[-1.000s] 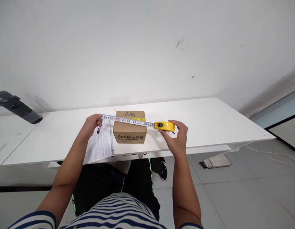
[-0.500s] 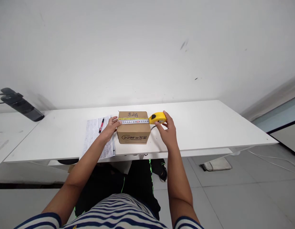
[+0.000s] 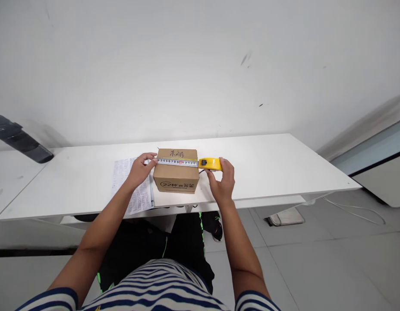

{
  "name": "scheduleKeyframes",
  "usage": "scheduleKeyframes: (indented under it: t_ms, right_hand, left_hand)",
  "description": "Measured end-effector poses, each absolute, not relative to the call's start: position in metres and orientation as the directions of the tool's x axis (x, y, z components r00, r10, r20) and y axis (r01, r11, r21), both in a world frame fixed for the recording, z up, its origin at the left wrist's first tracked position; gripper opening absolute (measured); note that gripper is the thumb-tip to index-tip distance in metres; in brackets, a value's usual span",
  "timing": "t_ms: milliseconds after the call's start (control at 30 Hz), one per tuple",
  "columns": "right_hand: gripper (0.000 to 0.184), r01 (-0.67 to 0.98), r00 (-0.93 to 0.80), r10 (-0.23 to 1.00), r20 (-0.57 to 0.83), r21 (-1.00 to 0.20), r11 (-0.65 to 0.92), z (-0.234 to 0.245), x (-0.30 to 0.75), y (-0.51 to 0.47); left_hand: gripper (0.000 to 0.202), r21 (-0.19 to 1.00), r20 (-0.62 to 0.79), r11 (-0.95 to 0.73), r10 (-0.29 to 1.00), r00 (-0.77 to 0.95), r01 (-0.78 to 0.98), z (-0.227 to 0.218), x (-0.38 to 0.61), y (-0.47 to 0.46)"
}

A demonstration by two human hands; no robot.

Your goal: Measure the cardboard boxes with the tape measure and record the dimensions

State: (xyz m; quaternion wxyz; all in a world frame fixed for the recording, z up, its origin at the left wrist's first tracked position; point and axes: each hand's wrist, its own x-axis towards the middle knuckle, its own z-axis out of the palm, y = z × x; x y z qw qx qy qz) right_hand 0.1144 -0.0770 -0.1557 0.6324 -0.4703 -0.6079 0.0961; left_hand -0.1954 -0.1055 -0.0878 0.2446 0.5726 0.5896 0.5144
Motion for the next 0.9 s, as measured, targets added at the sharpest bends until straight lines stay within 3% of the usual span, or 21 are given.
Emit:
scheduleKeyframes:
  t_ms: [167, 267, 367, 500, 633, 700, 800, 867, 900]
  right_hand:
    - [0.057, 0.636, 0.134, 0.492, 0.860, -0.456, 0.623, -0.176, 0.102, -0.136]
    - [0.071, 0.582, 0.037, 0.319, 0.947, -0.280, 0.764, -0.182, 0.067, -0.174]
    - [0.075, 0.512, 0.107, 0.305, 0.947, -0.315, 0.799, -0.177, 0.029, -0.195]
    - [0.075, 0.390, 0.163, 0.341, 0.926, -0.378, 0.840, -0.169, 0.009, -0.197]
    - [0.077, 0.326, 0.031, 0.476, 0.879, -0.459, 0.826, -0.172, 0.019, -0.194]
    - [0.070, 0.359, -0.117, 0.490, 0.864, -0.423, 0.832, -0.170, 0.021, -0.194]
    - [0.057, 0.291, -0.376, 0.414, 0.829, -0.318, 0.902, -0.165, 0.006, -0.197]
    - [0.053, 0.184, -0.514, 0.343, 0.786, -0.289, 0.939, -0.165, -0.017, -0.203]
    - [0.051, 0.139, -0.574, 0.311, 0.758, -0.284, 0.949, -0.168, -0.030, -0.208]
  left_hand:
    - [0.025, 0.943, 0.289, -0.241, 0.934, -0.208, 0.228, -0.057, -0.199, -0.083]
    - [0.027, 0.968, 0.184, -0.171, 0.982, -0.052, 0.184, -0.042, -0.183, -0.060]
    - [0.027, 0.974, 0.146, -0.152, 0.988, 0.045, 0.168, -0.031, -0.159, -0.051]
    - [0.030, 0.949, 0.226, -0.253, 0.962, 0.151, 0.190, -0.024, -0.147, -0.091]
    - [0.026, 0.919, 0.249, -0.316, 0.929, 0.273, 0.237, -0.045, -0.167, -0.165]
    - [0.025, 0.914, 0.314, -0.352, 0.929, 0.195, 0.202, -0.074, -0.181, -0.204]
    - [0.036, 0.971, 0.220, -0.216, 0.975, 0.031, -0.098, -0.133, -0.192, -0.262]
    - [0.054, 0.915, 0.104, -0.096, 0.995, 0.000, -0.392, -0.168, -0.189, -0.300]
    - [0.062, 0.863, 0.078, -0.111, 0.993, -0.088, -0.492, -0.181, -0.186, -0.319]
